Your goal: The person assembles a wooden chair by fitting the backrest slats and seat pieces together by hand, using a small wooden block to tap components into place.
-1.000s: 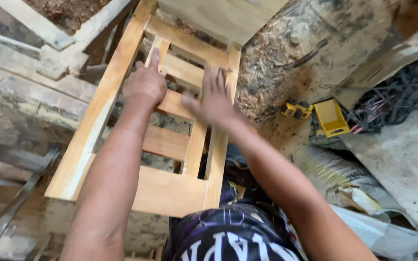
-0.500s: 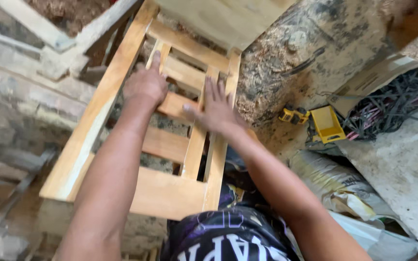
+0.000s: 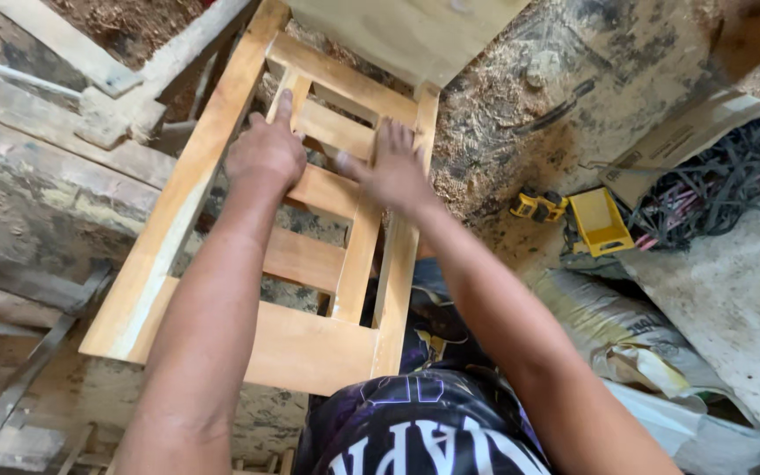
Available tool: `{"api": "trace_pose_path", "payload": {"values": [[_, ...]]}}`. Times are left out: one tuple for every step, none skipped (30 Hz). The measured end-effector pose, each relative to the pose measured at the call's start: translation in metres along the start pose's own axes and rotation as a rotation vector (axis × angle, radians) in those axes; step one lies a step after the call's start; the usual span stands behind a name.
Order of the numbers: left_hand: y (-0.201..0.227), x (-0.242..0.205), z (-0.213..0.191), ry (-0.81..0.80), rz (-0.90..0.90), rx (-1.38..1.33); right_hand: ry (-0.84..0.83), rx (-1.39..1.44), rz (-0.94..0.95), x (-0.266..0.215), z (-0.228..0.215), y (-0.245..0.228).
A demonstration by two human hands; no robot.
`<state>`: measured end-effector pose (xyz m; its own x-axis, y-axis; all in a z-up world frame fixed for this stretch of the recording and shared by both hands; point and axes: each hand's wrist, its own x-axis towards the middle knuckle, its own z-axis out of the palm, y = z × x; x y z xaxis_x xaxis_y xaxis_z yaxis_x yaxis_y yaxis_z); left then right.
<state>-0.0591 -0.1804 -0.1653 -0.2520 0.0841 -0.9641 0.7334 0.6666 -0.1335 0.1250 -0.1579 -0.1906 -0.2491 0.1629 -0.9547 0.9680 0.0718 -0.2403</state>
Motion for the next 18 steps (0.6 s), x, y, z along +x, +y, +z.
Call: {"api": "trace_pose_path", "payload": {"values": [[0.000, 0.001, -0.003, 0.006, -0.005, -0.003, -0.016, 0.026, -0.020, -0.006, 0.005, -0.002], [0.000, 0.000, -0.003, 0.005, -0.009, -0.004, -0.012, -0.011, -0.028, -0.010, 0.009, -0.001], [0.001, 0.000, -0.004, 0.004, -0.012, -0.005, -0.009, -0.048, -0.035, -0.013, 0.014, 0.000], [0.000, 0.000, -0.004, -0.003, -0.016, -0.005, -0.013, -0.089, -0.054, -0.014, 0.019, 0.000], [0.001, 0.000, -0.004, -0.009, -0.020, -0.006, 0.018, -0.059, -0.051, -0.007, 0.018, 0.002], [0.001, 0.000, -0.004, -0.017, -0.018, -0.003, 0.053, -0.026, -0.042, 0.003, 0.011, 0.006], [0.001, -0.003, -0.003, -0.019, -0.018, 0.003, 0.087, 0.007, -0.033, 0.008, 0.007, 0.008], [0.002, -0.004, -0.004, -0.008, -0.015, 0.011, 0.070, 0.009, -0.031, 0.009, 0.007, 0.008], [0.004, -0.005, -0.007, 0.003, -0.013, 0.018, 0.054, 0.010, -0.030, 0.009, 0.007, 0.008], [0.004, -0.004, -0.009, -0.006, -0.029, 0.017, 0.035, 0.012, -0.024, 0.008, 0.007, 0.006], [0.005, -0.003, -0.012, -0.015, -0.045, 0.015, 0.025, -0.006, -0.026, 0.007, 0.008, 0.005], [0.006, -0.005, -0.008, -0.038, -0.062, 0.014, 0.001, -0.025, -0.021, 0.000, 0.014, 0.007], [0.006, -0.006, -0.006, -0.040, -0.049, 0.015, -0.023, -0.043, -0.015, -0.005, 0.019, 0.010], [0.005, -0.005, -0.008, -0.033, -0.042, 0.011, 0.006, -0.015, -0.021, -0.001, 0.017, 0.011], [0.004, -0.005, -0.009, -0.025, -0.035, 0.006, 0.035, 0.014, -0.026, 0.006, 0.011, 0.013], [0.005, -0.006, -0.009, -0.028, -0.038, 0.011, 0.068, 0.044, -0.029, 0.013, 0.006, 0.015], [0.007, -0.007, -0.009, -0.031, -0.040, 0.016, 0.062, 0.047, -0.007, 0.017, 0.004, 0.014], [0.008, -0.008, -0.010, -0.031, -0.041, 0.023, 0.058, 0.053, 0.015, 0.020, 0.000, 0.012]]}}
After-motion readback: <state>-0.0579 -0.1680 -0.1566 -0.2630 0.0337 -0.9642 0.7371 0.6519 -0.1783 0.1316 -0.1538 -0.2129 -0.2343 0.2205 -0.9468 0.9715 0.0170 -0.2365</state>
